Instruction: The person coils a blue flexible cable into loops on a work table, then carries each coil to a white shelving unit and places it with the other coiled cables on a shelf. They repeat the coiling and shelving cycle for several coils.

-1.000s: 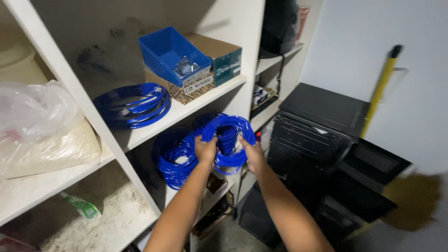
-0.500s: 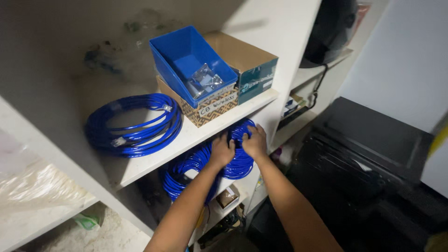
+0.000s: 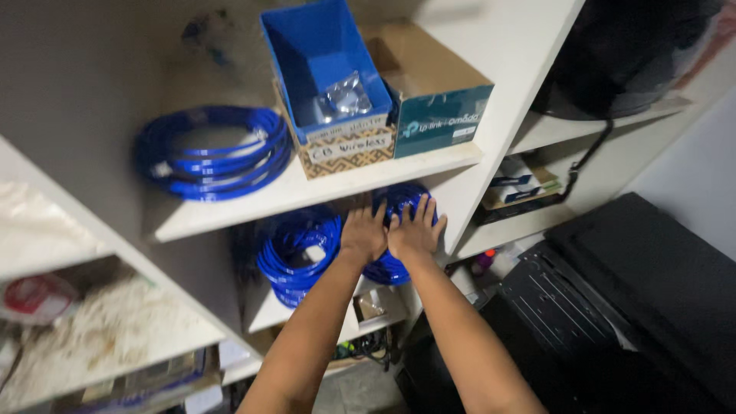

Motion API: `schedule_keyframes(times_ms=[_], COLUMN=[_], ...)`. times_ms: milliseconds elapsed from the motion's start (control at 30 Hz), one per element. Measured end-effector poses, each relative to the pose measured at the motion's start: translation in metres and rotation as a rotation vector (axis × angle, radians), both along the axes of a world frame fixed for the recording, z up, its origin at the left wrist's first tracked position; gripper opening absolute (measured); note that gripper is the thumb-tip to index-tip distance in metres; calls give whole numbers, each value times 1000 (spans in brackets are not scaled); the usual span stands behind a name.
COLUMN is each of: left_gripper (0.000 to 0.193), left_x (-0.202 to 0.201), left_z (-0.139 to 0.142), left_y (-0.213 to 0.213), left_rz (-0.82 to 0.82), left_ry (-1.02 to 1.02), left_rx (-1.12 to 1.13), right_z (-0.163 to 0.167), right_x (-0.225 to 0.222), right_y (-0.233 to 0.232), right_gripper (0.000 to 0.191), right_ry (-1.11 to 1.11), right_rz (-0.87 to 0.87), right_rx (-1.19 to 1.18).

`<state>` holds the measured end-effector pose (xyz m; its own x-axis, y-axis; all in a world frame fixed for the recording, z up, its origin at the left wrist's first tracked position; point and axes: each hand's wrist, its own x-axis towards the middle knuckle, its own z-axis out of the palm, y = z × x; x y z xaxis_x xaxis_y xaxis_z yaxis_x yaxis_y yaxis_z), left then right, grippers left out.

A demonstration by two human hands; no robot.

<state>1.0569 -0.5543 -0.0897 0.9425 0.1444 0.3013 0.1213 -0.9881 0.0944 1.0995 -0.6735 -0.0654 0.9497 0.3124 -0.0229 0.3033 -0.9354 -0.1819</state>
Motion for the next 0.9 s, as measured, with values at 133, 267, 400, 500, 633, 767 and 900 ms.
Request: schedule_keyframes(times_ms=[133,267,400,500,633,767,900], left_gripper=[57,60,101,128,134,115,105], left_x=[-25,-82,-134,-148,-147,-145,-138], left_z=[4,29,53,56,34,6,-3], left_y=[-7,-2,19,35,48,52,53], left_rz=[10,186,373,414,392,393,349], left_ry=[-176,-123,49,235,397,495,537], left_rx=[17,-56,-129,-212,-131,-36,30], right_z=[2,6,17,29,42,48,47], right_x=[2,3,0,-8,-19,-19,-14], right_y=[8,13,16,21,34,39,42], right_gripper=[66,64,68,74,81,92,92], right_ry=[-18,44,36,-10,81,252,284], right_rz=[48,83,94,135,277,269,251], right_rx=[-93,-40,49,105,88,51,53])
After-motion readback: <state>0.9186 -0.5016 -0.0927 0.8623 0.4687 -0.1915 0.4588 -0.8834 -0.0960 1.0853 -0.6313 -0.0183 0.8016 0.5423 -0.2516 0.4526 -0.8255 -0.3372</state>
